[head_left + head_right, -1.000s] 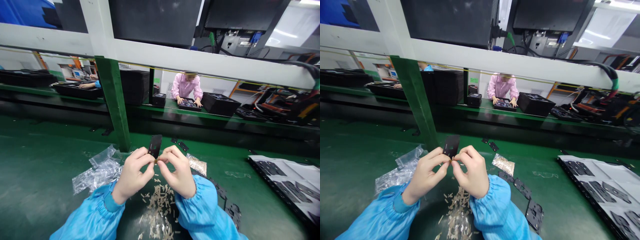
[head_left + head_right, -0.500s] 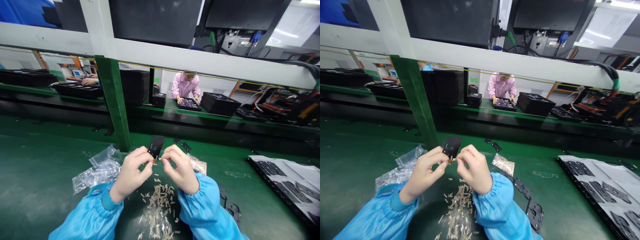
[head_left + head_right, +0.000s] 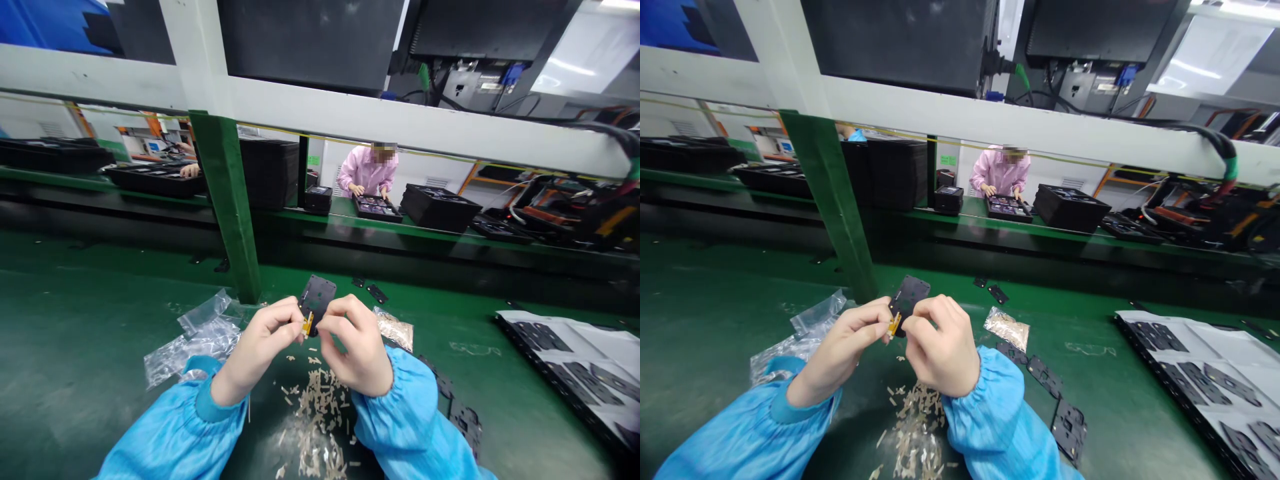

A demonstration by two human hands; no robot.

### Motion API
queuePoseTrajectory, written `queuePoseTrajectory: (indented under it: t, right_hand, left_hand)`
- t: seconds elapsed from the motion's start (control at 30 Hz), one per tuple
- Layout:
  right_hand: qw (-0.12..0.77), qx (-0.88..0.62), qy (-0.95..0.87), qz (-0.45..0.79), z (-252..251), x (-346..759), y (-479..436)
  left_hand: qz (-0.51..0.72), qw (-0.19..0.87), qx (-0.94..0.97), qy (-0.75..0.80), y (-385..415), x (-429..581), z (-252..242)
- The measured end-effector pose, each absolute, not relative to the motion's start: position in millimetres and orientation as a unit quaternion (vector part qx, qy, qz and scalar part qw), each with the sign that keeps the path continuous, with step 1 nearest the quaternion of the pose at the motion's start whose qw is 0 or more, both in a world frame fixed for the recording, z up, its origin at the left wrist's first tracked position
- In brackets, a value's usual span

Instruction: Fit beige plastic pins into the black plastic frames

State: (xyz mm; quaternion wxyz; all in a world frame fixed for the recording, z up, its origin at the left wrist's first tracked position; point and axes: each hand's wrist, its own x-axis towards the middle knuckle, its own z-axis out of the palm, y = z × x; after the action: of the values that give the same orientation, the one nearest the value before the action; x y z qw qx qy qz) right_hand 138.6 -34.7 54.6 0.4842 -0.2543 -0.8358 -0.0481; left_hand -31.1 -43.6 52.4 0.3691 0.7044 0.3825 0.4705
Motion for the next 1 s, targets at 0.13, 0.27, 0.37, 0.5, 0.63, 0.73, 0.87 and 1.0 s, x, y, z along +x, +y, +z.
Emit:
queuePoseTrajectory:
  t: [0.13,0.27,0.37,0.5,0.63,0.73,0.87,1.0]
  right_hand:
    - [0.502,-0.229,-0.828,-0.099,56.9,137.2,-37.0]
    - [0.516,-0.217,-0.821,-0.115,59.5,136.6,-37.2]
    - [0.516,-0.214,-0.823,-0.108,58.6,138.5,-35.3]
    - [0.514,-0.213,-0.826,-0.090,57.5,140.5,-33.7]
    - [0.508,-0.212,-0.828,-0.103,59.2,138.8,-34.5]
    - [0.511,-0.212,-0.827,-0.106,59.3,138.1,-34.7]
    - [0.512,-0.208,-0.828,-0.093,56.4,140.3,-33.7]
    - [0.521,-0.227,-0.821,-0.061,54.9,141.5,-34.0]
  left_hand:
    - [0.459,0.407,0.697,0.370,-45.5,-28.7,53.1]
    - [0.460,0.430,0.687,0.363,-46.9,-27.2,54.3]
    - [0.464,0.432,0.682,0.366,-47.6,-27.2,54.4]
    - [0.469,0.434,0.675,0.369,-46.7,-27.4,53.9]
    - [0.467,0.436,0.676,0.368,-45.9,-26.7,53.8]
    - [0.465,0.431,0.679,0.370,-46.1,-25.9,53.9]
    - [0.468,0.428,0.674,0.380,-46.3,-25.8,53.5]
    - [0.481,0.395,0.676,0.394,-46.1,-25.6,53.1]
